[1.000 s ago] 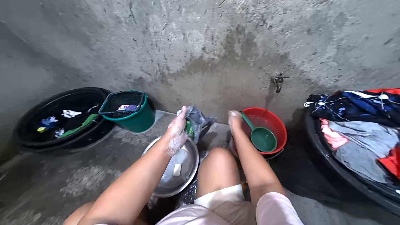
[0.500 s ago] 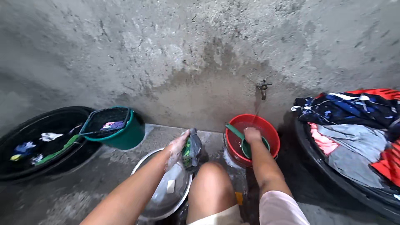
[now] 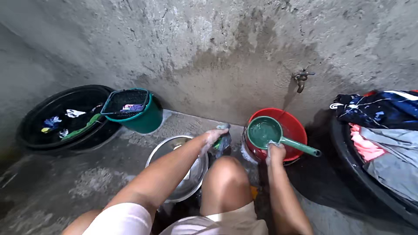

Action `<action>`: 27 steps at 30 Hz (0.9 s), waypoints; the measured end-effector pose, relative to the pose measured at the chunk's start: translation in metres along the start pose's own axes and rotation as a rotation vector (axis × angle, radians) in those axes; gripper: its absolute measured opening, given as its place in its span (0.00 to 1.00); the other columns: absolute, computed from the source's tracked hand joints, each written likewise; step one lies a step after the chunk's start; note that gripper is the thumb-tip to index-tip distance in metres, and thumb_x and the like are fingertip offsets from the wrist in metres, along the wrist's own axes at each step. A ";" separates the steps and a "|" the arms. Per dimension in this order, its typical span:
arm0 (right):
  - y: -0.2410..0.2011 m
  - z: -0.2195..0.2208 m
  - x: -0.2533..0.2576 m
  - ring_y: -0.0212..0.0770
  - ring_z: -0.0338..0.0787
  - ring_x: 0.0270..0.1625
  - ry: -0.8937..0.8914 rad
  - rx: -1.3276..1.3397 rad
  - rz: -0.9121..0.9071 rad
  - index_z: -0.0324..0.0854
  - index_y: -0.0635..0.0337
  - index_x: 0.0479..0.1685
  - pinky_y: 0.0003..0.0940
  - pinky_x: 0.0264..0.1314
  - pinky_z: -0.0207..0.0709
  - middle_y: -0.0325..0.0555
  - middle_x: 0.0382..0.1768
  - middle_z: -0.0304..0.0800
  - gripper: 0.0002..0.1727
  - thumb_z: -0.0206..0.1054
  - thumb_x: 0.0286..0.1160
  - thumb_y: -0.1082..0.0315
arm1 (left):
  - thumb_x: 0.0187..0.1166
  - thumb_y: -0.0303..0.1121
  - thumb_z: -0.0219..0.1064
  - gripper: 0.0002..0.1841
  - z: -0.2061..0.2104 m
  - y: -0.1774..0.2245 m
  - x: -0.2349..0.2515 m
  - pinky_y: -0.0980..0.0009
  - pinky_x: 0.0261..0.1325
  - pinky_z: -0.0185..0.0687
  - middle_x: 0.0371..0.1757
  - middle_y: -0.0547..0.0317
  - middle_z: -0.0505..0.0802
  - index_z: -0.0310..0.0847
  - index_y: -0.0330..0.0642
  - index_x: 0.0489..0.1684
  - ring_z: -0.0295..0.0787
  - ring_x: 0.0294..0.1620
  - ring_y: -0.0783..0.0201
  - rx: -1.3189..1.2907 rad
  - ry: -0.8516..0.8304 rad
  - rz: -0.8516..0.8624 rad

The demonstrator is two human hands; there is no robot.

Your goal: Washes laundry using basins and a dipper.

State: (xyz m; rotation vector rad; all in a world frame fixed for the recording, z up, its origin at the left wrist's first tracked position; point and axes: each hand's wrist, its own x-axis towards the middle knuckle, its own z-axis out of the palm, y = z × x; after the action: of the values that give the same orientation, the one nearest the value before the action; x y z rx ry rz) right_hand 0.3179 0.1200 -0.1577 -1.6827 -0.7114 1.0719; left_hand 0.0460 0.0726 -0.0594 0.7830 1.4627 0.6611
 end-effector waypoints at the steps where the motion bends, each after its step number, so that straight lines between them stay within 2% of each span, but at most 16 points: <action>1: -0.005 0.011 -0.014 0.53 0.92 0.42 0.001 0.119 0.012 0.74 0.72 0.64 0.53 0.38 0.90 0.64 0.49 0.87 0.21 0.66 0.72 0.78 | 0.88 0.51 0.59 0.26 0.005 -0.001 0.007 0.57 0.60 0.85 0.57 0.48 0.90 0.77 0.39 0.72 0.88 0.55 0.59 0.072 -0.001 -0.013; 2: -0.013 0.022 -0.026 0.53 0.93 0.41 -0.002 0.223 0.030 0.72 0.72 0.67 0.51 0.38 0.91 0.64 0.49 0.87 0.21 0.65 0.73 0.79 | 0.87 0.49 0.61 0.26 0.010 -0.003 0.014 0.57 0.60 0.85 0.58 0.46 0.89 0.76 0.38 0.73 0.88 0.56 0.57 0.155 -0.002 -0.025; 4: -0.025 0.043 -0.050 0.50 0.92 0.37 -0.055 0.391 0.079 0.68 0.72 0.68 0.46 0.34 0.90 0.63 0.47 0.85 0.21 0.62 0.76 0.80 | 0.86 0.48 0.62 0.28 0.017 -0.007 0.028 0.50 0.69 0.80 0.65 0.40 0.86 0.72 0.35 0.76 0.85 0.65 0.51 0.357 -0.024 -0.053; 7: -0.037 0.071 -0.071 0.51 0.92 0.42 -0.222 0.548 0.105 0.67 0.75 0.67 0.47 0.40 0.92 0.63 0.52 0.83 0.20 0.61 0.75 0.83 | 0.89 0.47 0.58 0.27 0.026 -0.011 0.048 0.41 0.78 0.69 0.73 0.34 0.82 0.74 0.31 0.74 0.77 0.76 0.43 0.637 -0.118 -0.031; 10: -0.044 0.100 -0.079 0.48 0.92 0.42 -0.382 0.529 0.076 0.73 0.74 0.61 0.45 0.43 0.91 0.60 0.46 0.86 0.15 0.62 0.78 0.81 | 0.91 0.42 0.55 0.24 0.036 -0.008 0.056 0.42 0.79 0.67 0.73 0.35 0.83 0.77 0.31 0.72 0.76 0.77 0.43 0.764 -0.159 0.058; 12: -0.052 0.114 -0.080 0.46 0.91 0.40 -0.435 0.450 0.086 0.76 0.71 0.59 0.43 0.41 0.90 0.56 0.43 0.87 0.14 0.67 0.77 0.77 | 0.90 0.35 0.56 0.25 0.034 0.001 0.052 0.43 0.86 0.58 0.81 0.32 0.75 0.68 0.29 0.82 0.68 0.85 0.40 0.891 -0.217 0.147; 13: -0.059 0.119 -0.081 0.46 0.91 0.41 -0.455 0.418 0.104 0.78 0.69 0.59 0.43 0.42 0.90 0.56 0.44 0.88 0.15 0.70 0.76 0.75 | 0.87 0.32 0.60 0.27 0.032 0.003 0.049 0.41 0.85 0.59 0.80 0.28 0.76 0.66 0.27 0.82 0.68 0.84 0.36 0.943 -0.223 0.190; 14: -0.065 0.122 -0.081 0.46 0.93 0.42 -0.486 0.422 0.118 0.80 0.68 0.58 0.43 0.44 0.91 0.55 0.45 0.90 0.15 0.71 0.74 0.74 | 0.86 0.31 0.61 0.28 0.029 0.005 0.046 0.38 0.84 0.60 0.79 0.27 0.76 0.64 0.27 0.83 0.69 0.83 0.34 0.937 -0.212 0.142; 16: -0.072 0.131 -0.080 0.47 0.92 0.38 -0.576 0.486 0.121 0.80 0.69 0.56 0.45 0.42 0.90 0.55 0.42 0.90 0.14 0.71 0.73 0.77 | 0.84 0.31 0.63 0.26 0.023 0.003 0.051 0.37 0.80 0.65 0.75 0.27 0.80 0.69 0.27 0.79 0.74 0.78 0.35 0.927 -0.183 0.120; 18: -0.079 0.135 -0.081 0.45 0.92 0.36 -0.656 0.508 0.091 0.78 0.67 0.58 0.45 0.40 0.91 0.53 0.41 0.90 0.16 0.70 0.71 0.81 | 0.84 0.33 0.64 0.28 0.017 0.001 0.057 0.40 0.83 0.61 0.78 0.30 0.78 0.68 0.28 0.80 0.71 0.82 0.37 1.017 -0.139 0.173; 20: -0.091 0.130 -0.085 0.42 0.92 0.38 -0.719 0.474 0.090 0.77 0.62 0.60 0.43 0.41 0.91 0.48 0.43 0.89 0.18 0.70 0.73 0.79 | 0.89 0.34 0.59 0.26 0.012 0.001 0.054 0.42 0.87 0.56 0.80 0.27 0.75 0.67 0.25 0.81 0.67 0.85 0.34 1.056 -0.126 0.266; 22: -0.099 0.124 -0.083 0.41 0.91 0.40 -0.773 0.443 0.107 0.76 0.59 0.62 0.42 0.42 0.90 0.46 0.46 0.89 0.17 0.68 0.74 0.78 | 0.90 0.32 0.57 0.23 0.010 0.006 0.053 0.42 0.84 0.61 0.75 0.25 0.79 0.71 0.21 0.75 0.73 0.79 0.34 0.977 -0.145 0.314; 24: -0.099 0.122 -0.076 0.40 0.91 0.34 -0.813 0.442 0.102 0.76 0.60 0.60 0.38 0.35 0.89 0.47 0.45 0.90 0.16 0.67 0.75 0.79 | 0.89 0.32 0.57 0.20 0.010 0.010 0.053 0.44 0.79 0.68 0.68 0.28 0.85 0.77 0.22 0.68 0.80 0.73 0.39 0.915 -0.165 0.348; 25: -0.097 0.121 -0.074 0.39 0.91 0.32 -0.831 0.445 0.092 0.76 0.60 0.60 0.37 0.33 0.89 0.47 0.44 0.90 0.16 0.66 0.75 0.80 | 0.85 0.34 0.63 0.19 0.009 0.010 0.057 0.49 0.73 0.73 0.62 0.34 0.87 0.80 0.26 0.65 0.83 0.66 0.47 0.808 -0.154 0.348; 26: -0.097 0.120 -0.072 0.39 0.91 0.31 -0.843 0.437 0.078 0.77 0.61 0.59 0.36 0.32 0.89 0.48 0.43 0.91 0.16 0.66 0.74 0.81 | 0.80 0.38 0.70 0.21 0.007 0.011 0.061 0.49 0.72 0.75 0.60 0.39 0.89 0.81 0.30 0.64 0.84 0.64 0.50 0.766 -0.159 0.325; 27: -0.097 0.120 -0.073 0.40 0.91 0.32 -0.851 0.426 0.069 0.78 0.62 0.59 0.37 0.34 0.89 0.49 0.43 0.91 0.17 0.67 0.73 0.81 | 0.76 0.42 0.75 0.26 0.005 0.012 0.064 0.47 0.74 0.75 0.63 0.40 0.89 0.81 0.34 0.68 0.84 0.67 0.50 0.794 -0.187 0.299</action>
State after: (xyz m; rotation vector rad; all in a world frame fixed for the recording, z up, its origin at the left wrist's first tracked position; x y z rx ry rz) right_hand 0.1811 0.1435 -0.0586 -0.8537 -0.8615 1.8650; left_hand 0.0531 0.1304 -0.0889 1.6526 1.4400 0.1882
